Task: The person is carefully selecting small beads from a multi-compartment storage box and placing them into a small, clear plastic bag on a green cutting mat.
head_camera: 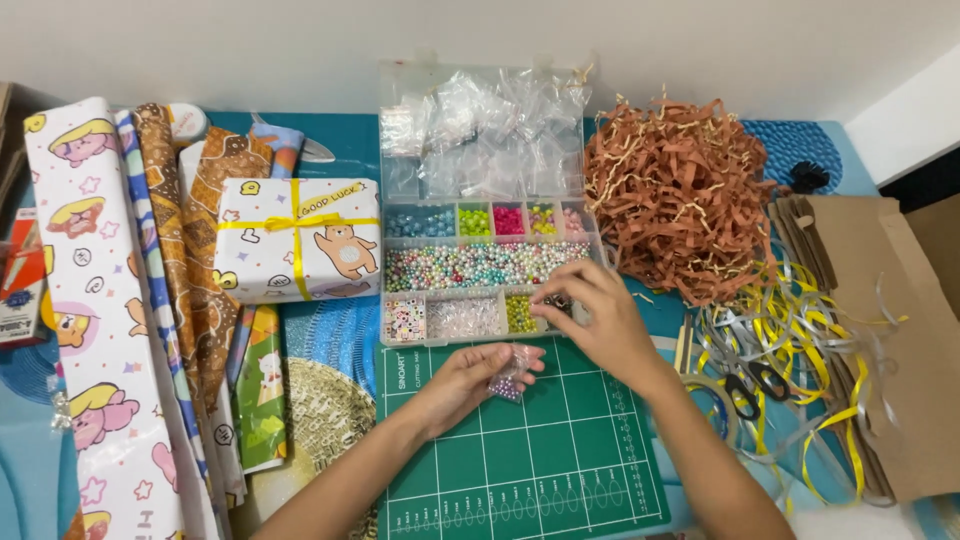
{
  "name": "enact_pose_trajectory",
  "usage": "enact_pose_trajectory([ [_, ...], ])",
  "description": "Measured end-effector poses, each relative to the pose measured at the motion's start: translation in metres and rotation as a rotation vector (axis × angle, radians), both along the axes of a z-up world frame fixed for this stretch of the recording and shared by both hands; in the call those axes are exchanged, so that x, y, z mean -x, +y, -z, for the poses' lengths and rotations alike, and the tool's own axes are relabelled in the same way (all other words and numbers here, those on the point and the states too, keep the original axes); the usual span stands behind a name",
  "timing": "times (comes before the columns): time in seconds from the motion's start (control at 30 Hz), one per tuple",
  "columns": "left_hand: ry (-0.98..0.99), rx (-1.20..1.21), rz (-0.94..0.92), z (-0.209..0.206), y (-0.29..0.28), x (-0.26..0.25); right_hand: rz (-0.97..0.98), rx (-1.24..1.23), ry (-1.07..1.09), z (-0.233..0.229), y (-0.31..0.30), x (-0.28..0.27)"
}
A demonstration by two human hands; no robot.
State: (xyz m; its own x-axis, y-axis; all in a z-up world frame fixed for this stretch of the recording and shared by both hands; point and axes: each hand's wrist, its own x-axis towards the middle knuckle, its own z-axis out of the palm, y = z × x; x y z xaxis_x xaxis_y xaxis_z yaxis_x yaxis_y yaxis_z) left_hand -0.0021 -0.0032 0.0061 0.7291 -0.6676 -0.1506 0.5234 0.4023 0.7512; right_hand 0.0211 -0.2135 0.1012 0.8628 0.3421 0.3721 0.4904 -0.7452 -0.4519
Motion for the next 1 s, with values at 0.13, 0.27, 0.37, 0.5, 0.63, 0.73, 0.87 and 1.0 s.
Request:
enact_pose_trajectory([
  [0.13,0.023,-0.006,-0.007,-0.002,0.0,0.003,-0.018,-0.175,0.142,0.011,-0.006,0.024],
  [0.27,0.013,-0.017,-0.015,0.006,-0.001,0.005,-0.097,-0.258,0.191,0.016,-0.005,0.029],
  [0.37,0.001,-0.012,-0.017,0.007,-0.001,0.007,-0.126,-0.27,0.188,0.015,-0.002,0.031],
  [0.5,0.0,-0.017,-0.013,0.004,-0.001,0.005,-0.153,-0.25,0.167,0.016,-0.002,0.032],
  [0.63,0.008,-0.031,-0.011,-0.002,0.0,0.006,-0.157,-0.259,0.167,0.017,-0.001,0.033],
  [0.73,0.014,-0.03,0.0,-0.002,0.001,0.005,-0.17,-0.254,0.184,0.016,-0.001,0.033],
  [0.87,0.025,-0.019,-0.003,-0.001,0.0,0.005,-0.176,-0.255,0.198,0.015,0.0,0.034],
  [1.0,0.033,-0.005,-0.006,0.0,-0.001,0.005,-0.154,-0.25,0.208,0.012,0.003,0.033],
])
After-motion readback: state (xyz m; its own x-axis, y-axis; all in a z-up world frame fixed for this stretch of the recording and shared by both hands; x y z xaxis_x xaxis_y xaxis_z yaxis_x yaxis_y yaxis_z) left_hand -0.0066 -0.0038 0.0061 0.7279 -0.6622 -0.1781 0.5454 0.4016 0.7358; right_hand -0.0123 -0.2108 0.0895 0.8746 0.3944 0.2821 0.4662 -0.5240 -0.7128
